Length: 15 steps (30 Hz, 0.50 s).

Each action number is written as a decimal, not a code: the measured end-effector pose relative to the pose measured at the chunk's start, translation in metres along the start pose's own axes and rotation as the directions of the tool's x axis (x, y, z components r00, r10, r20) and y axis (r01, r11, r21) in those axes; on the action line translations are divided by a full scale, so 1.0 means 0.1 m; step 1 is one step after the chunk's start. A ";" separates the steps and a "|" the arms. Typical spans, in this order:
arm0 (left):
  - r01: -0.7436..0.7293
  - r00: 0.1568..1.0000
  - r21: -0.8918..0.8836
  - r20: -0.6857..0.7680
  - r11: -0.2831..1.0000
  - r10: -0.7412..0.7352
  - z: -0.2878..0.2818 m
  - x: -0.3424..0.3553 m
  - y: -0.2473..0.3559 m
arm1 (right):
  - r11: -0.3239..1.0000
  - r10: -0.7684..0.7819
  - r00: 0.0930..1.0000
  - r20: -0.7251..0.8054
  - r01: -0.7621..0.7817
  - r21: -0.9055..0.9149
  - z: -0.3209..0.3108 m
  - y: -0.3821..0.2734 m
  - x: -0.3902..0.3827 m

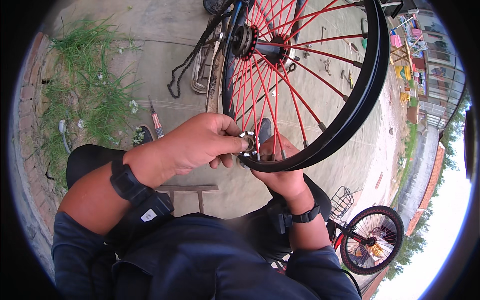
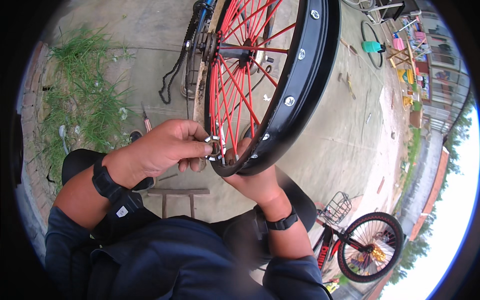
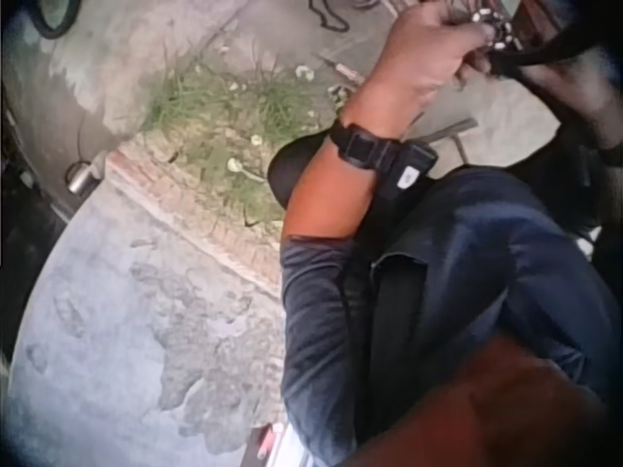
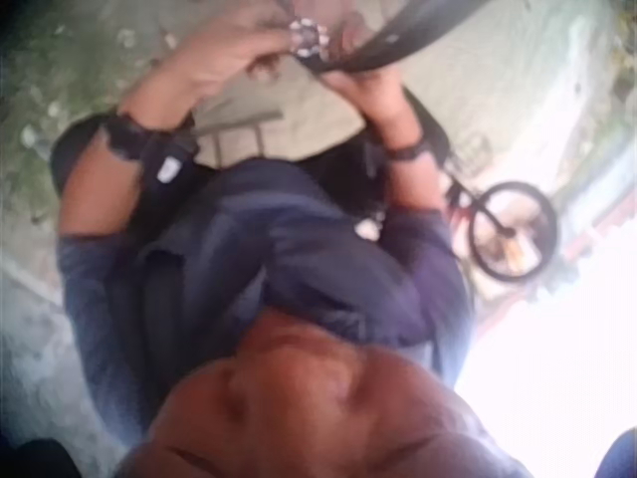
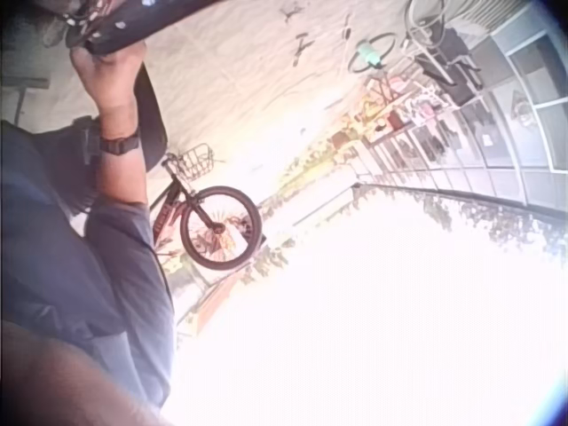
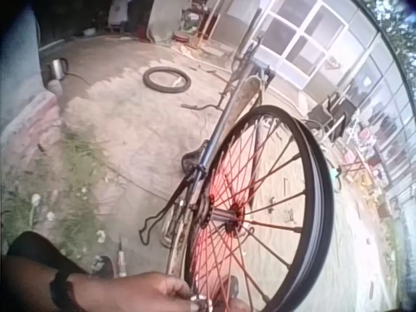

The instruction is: The person uses a metal ring to press and adjust the rim of a bicycle wheel. They repeatedly rotate the wheel and apply pressure to different sections of the rim to correct its shape.

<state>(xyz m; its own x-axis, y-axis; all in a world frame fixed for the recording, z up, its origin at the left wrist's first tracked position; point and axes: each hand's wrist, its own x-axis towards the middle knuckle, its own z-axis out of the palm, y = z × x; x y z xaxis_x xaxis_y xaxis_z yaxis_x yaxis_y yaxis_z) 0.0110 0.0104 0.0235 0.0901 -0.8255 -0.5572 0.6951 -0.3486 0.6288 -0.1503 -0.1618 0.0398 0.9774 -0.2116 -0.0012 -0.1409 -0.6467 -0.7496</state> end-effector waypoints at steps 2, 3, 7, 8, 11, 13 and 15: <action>-0.023 1.000 -0.012 0.000 1.000 0.023 -0.01 0.01 -0.04 | 0.999 0.040 0.999 -0.008 -0.039 0.023 0.02 -0.01 0.00; -0.036 0.999 -0.018 0.004 0.999 0.036 -0.01 0.02 -0.05 | 0.999 0.046 0.999 -0.016 -0.045 0.029 0.02 -0.01 0.00; -0.040 0.999 -0.012 0.007 0.999 0.040 0.00 0.05 -0.05 | 0.985 0.153 0.988 -0.016 -0.151 0.083 0.05 0.08 -0.04; -0.040 0.999 -0.014 0.008 0.999 0.040 0.00 0.06 -0.04 | 0.975 0.200 0.980 -0.007 -0.198 0.102 0.04 0.08 -0.04; -0.037 0.999 -0.001 0.020 0.999 0.037 0.00 0.06 -0.04 | 0.980 0.173 0.985 -0.008 -0.171 0.100 0.04 0.05 -0.02; -0.037 0.999 0.003 0.020 0.999 0.037 0.00 0.06 -0.04 | 0.985 0.166 0.986 -0.014 -0.165 0.045 0.03 0.02 0.00; -0.036 0.999 -0.005 0.015 0.999 0.036 0.01 0.07 -0.05 | 0.986 0.163 0.986 -0.024 -0.162 0.024 0.04 0.00 0.01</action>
<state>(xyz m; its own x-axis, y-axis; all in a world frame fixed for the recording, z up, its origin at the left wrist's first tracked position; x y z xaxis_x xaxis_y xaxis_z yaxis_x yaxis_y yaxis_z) 0.0071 0.0055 0.0172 0.1049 -0.8441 -0.5259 0.6948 -0.3161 0.6460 -0.1486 -0.1590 0.0377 0.9373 -0.3314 -0.1077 -0.2940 -0.5862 -0.7550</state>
